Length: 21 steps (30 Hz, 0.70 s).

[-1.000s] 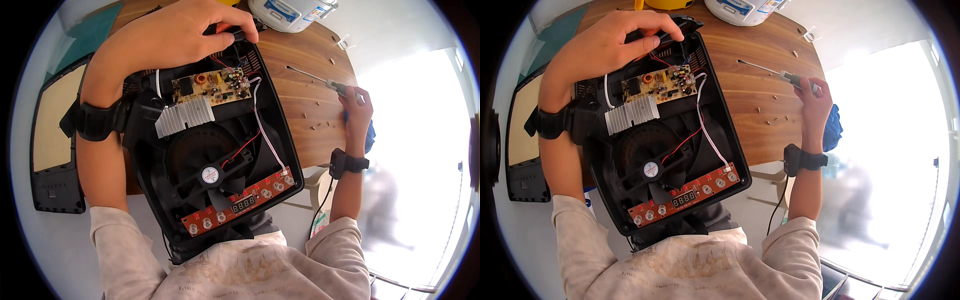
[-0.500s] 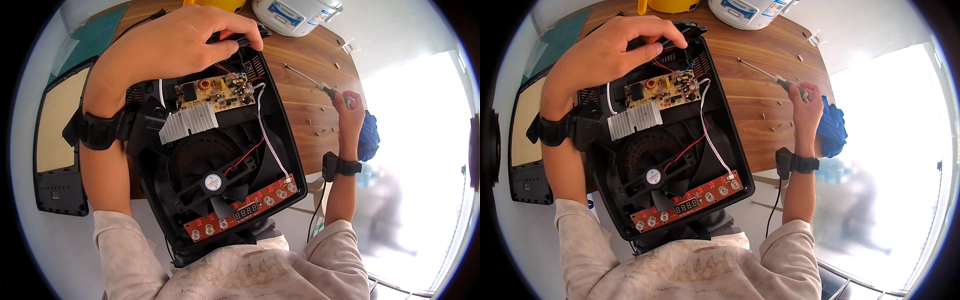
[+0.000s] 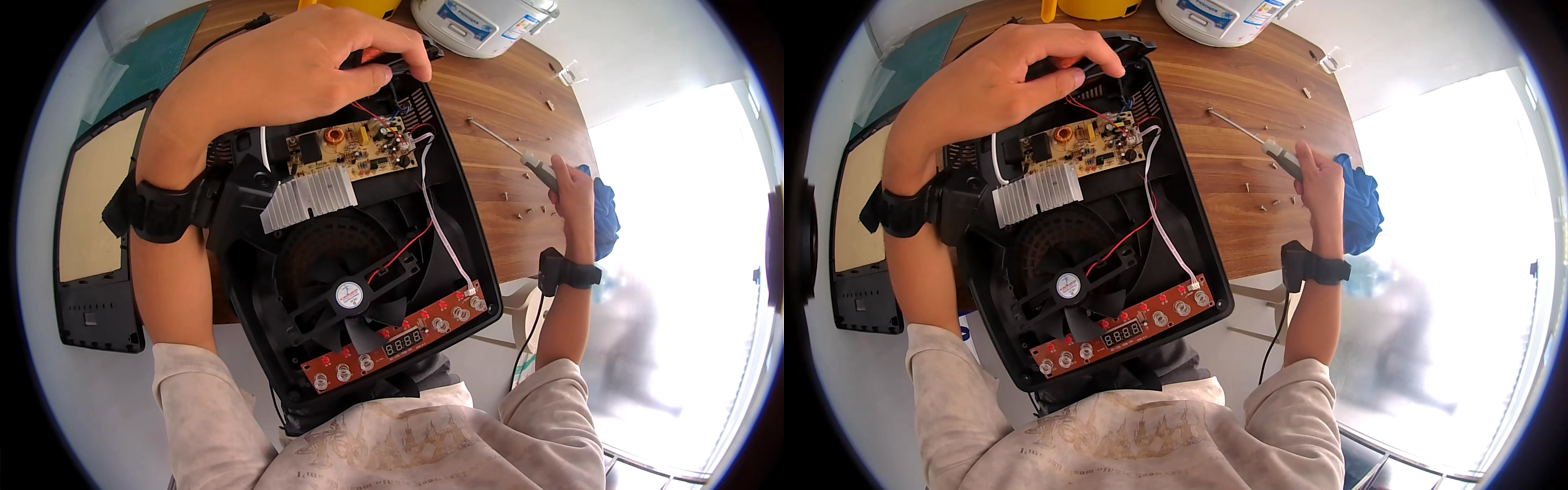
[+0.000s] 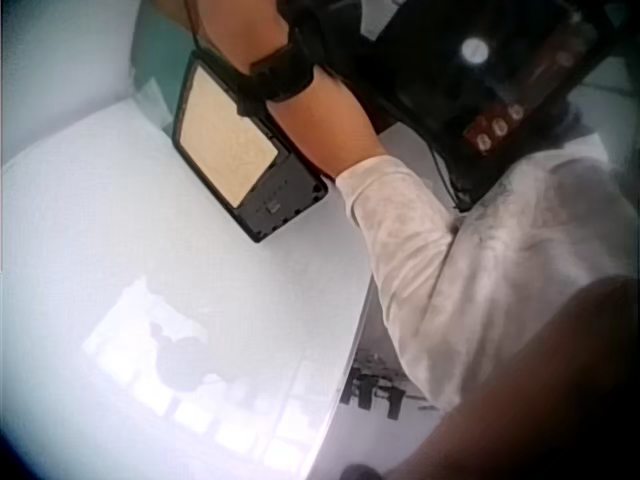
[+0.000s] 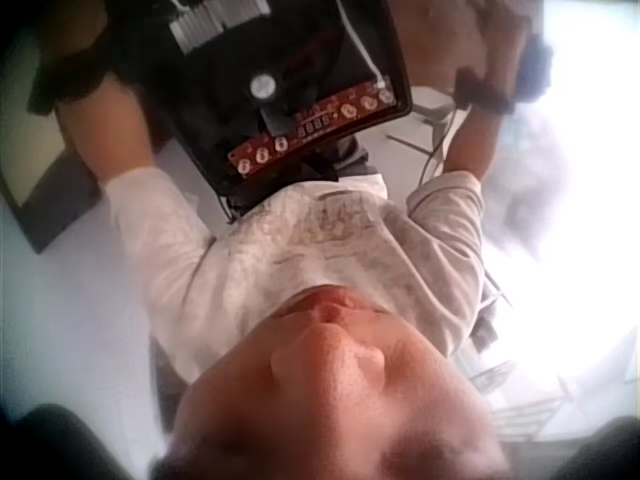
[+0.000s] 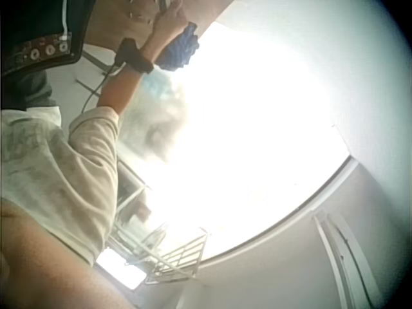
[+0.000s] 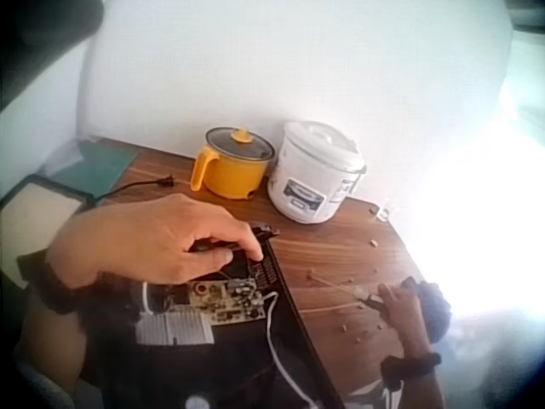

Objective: The person uses a screwdriver to work on the internal components of an open electronic device, likely a rice cooker. They repeatedly tighten and loosen screws on the circuit board and control panel while manipulating wires.

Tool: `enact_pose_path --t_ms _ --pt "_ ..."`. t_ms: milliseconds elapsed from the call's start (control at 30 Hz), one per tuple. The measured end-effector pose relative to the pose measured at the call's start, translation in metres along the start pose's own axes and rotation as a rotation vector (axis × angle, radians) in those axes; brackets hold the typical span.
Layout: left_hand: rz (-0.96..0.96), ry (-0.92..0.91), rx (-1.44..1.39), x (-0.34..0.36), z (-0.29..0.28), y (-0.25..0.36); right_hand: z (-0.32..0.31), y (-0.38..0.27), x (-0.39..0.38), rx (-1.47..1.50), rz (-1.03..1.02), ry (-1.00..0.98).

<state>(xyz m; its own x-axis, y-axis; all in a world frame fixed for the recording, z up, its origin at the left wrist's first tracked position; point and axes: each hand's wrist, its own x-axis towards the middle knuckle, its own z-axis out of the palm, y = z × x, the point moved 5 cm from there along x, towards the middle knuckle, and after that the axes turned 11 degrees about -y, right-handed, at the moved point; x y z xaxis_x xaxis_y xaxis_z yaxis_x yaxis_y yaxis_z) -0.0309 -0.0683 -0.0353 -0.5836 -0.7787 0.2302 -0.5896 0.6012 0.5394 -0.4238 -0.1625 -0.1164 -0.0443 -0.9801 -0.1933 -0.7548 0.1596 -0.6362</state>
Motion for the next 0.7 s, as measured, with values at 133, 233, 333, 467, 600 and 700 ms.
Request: enact_pose_path --t_ms 133,233,333,467,600,700 --pt "0.002 -0.010 -0.015 0.001 -0.001 0.002 -0.004 0.011 0.000 0.017 0.032 0.012" --pt "-0.007 -0.014 -0.028 0.002 0.000 0.003 -0.011 0.018 0.002 -0.046 0.062 -0.014" --pt "-0.022 -0.011 -0.030 0.000 0.000 0.002 -0.016 0.005 -0.008 -0.103 0.013 0.002" --pt "-0.022 -0.021 -0.021 0.001 0.000 0.002 -0.022 -0.013 -0.028 -0.219 -0.161 0.169" --pt "-0.012 -0.005 0.004 0.000 0.000 0.003 -0.022 -0.033 -0.053 -0.363 -0.361 0.324" --pt "-0.016 -0.012 0.013 0.001 0.000 0.004 -0.019 -0.042 -0.066 -0.396 -0.452 0.349"
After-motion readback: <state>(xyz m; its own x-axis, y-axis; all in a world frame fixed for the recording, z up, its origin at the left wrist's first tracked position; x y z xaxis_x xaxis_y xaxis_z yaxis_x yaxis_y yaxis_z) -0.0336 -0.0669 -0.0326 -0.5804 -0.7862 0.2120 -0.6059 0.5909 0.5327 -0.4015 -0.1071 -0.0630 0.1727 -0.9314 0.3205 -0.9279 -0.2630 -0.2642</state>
